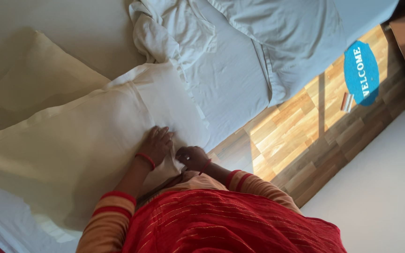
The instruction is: The person puts a pillow into a white pillowcase by hand on a bed.
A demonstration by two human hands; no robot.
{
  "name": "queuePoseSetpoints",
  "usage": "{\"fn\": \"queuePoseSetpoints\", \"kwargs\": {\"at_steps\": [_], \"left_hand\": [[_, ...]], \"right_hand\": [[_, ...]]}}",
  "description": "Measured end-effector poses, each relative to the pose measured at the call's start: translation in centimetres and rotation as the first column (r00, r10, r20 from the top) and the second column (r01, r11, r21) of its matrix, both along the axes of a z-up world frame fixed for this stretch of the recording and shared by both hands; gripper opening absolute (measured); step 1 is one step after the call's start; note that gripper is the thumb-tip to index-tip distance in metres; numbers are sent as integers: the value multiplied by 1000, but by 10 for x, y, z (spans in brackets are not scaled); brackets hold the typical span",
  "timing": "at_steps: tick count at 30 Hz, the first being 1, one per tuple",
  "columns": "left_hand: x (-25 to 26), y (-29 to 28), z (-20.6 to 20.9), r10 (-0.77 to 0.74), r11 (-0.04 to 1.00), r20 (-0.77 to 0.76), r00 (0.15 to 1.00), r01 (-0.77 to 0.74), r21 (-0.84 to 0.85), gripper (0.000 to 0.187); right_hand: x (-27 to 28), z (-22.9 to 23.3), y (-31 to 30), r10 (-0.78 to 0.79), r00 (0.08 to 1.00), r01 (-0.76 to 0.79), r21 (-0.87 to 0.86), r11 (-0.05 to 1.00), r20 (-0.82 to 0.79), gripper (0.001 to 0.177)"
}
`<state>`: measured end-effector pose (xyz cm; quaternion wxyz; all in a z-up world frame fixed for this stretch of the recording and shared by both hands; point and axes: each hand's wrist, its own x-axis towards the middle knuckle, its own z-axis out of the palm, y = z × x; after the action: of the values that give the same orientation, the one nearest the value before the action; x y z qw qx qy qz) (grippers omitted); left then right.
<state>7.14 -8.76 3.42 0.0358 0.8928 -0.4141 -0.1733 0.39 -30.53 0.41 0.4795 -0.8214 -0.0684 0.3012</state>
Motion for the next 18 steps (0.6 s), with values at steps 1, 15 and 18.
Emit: {"fn": "queuePoseSetpoints", "kwargs": {"at_steps": [1, 15, 18], "left_hand": [[-2, 0, 2, 67, 996, 31, 997, -65, -59, 29], [-4, 2, 11, 413, 910, -84, 907, -413, 8, 65], [-6, 4, 4, 479, 831, -121, 870, -493, -258, 56]], "right_hand": [[16, 3, -14, -46, 999, 46, -36, 998, -11, 20], [316, -147, 9, -317, 846, 427, -190, 884, 428, 20], [345, -134, 35, -391, 874, 466, -273, 841, 289, 38]]}}
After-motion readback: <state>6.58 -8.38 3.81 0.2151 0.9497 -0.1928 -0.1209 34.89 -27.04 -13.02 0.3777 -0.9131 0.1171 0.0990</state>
